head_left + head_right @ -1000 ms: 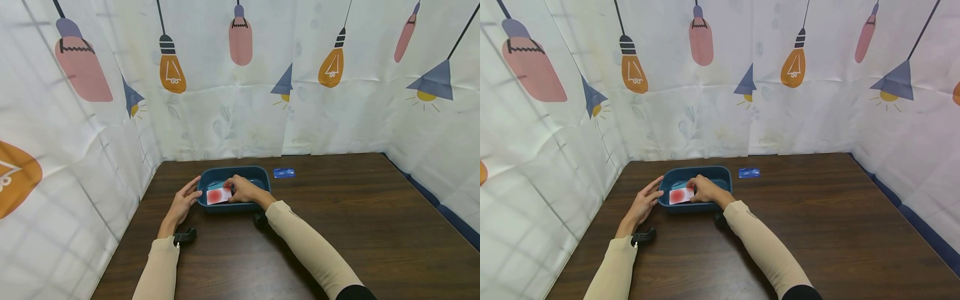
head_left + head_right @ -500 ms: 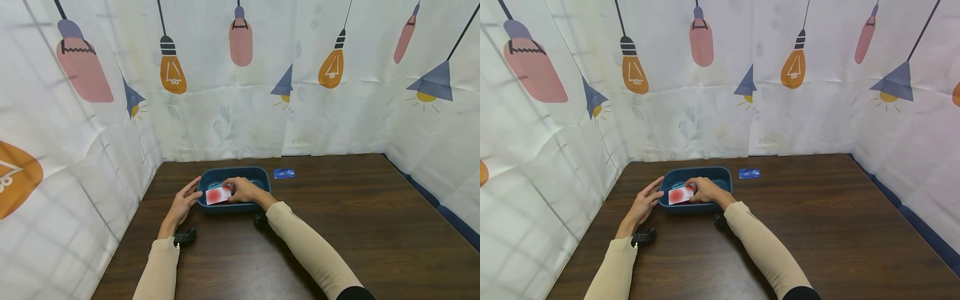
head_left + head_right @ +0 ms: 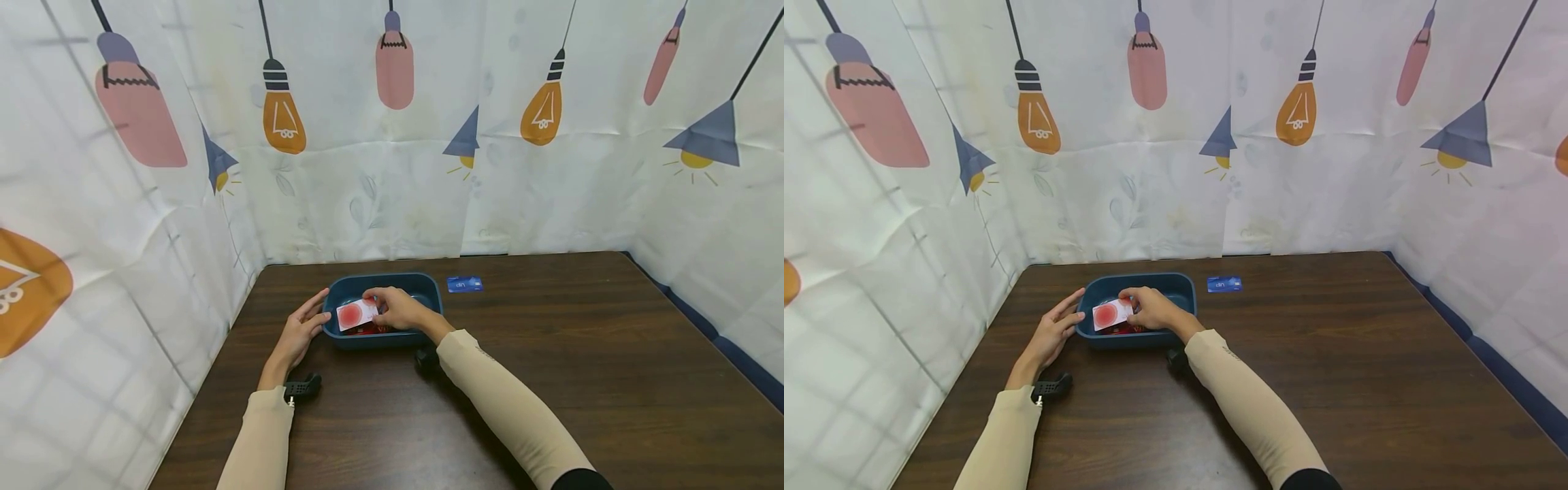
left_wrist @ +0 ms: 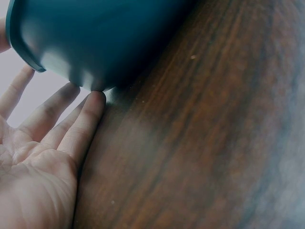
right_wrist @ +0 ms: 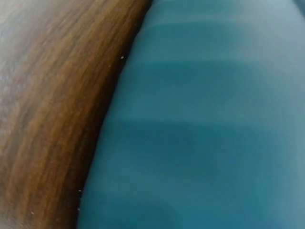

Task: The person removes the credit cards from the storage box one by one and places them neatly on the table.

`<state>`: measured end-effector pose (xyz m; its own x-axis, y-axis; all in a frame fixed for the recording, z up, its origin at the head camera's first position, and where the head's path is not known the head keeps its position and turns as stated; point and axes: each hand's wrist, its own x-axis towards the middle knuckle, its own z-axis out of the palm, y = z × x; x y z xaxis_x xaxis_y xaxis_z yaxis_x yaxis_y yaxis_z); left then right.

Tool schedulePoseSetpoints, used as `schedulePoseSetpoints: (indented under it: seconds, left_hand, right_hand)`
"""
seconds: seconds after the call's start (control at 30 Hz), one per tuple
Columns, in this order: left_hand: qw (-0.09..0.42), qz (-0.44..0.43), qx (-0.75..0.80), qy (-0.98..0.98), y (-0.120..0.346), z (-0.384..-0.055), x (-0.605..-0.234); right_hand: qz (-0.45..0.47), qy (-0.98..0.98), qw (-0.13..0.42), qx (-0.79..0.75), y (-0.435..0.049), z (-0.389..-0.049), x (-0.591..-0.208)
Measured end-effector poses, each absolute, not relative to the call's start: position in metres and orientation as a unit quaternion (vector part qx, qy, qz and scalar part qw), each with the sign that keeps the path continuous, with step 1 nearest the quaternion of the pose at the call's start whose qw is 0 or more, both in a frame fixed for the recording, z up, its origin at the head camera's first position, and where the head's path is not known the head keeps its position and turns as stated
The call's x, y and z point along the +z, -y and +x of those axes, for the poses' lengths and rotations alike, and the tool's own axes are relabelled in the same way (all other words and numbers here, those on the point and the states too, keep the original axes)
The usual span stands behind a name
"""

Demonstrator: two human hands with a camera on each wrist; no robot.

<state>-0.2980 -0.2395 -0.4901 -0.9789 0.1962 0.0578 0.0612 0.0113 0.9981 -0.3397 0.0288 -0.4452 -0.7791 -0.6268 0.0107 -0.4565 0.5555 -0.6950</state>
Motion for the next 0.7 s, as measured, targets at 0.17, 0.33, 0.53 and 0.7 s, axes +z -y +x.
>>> schedulePoseSetpoints:
  seconds: [0.17,0.33,0.53,0.7]
  left_hand:
    - [0.048,0.089,0.695,-0.712,0.240,-0.297,-0.491]
    - [0.049,0.085,0.689,-0.718,0.240,-0.297,-0.490]
    - [0.052,0.084,0.691,-0.716,0.239,-0.296,-0.488]
    - [0.052,0.081,0.703,-0.705,0.238,-0.297,-0.487]
  right_hand:
    - [-0.309,-0.870,0.125,-0.363,-0.031,-0.337,-0.441]
    - [-0.319,-0.866,0.118,-0.367,-0.036,-0.334,-0.436]
    - [-0.315,-0.874,0.089,-0.360,-0.047,-0.333,-0.434]
    - [-0.306,-0.878,0.072,-0.360,-0.058,-0.329,-0.430]
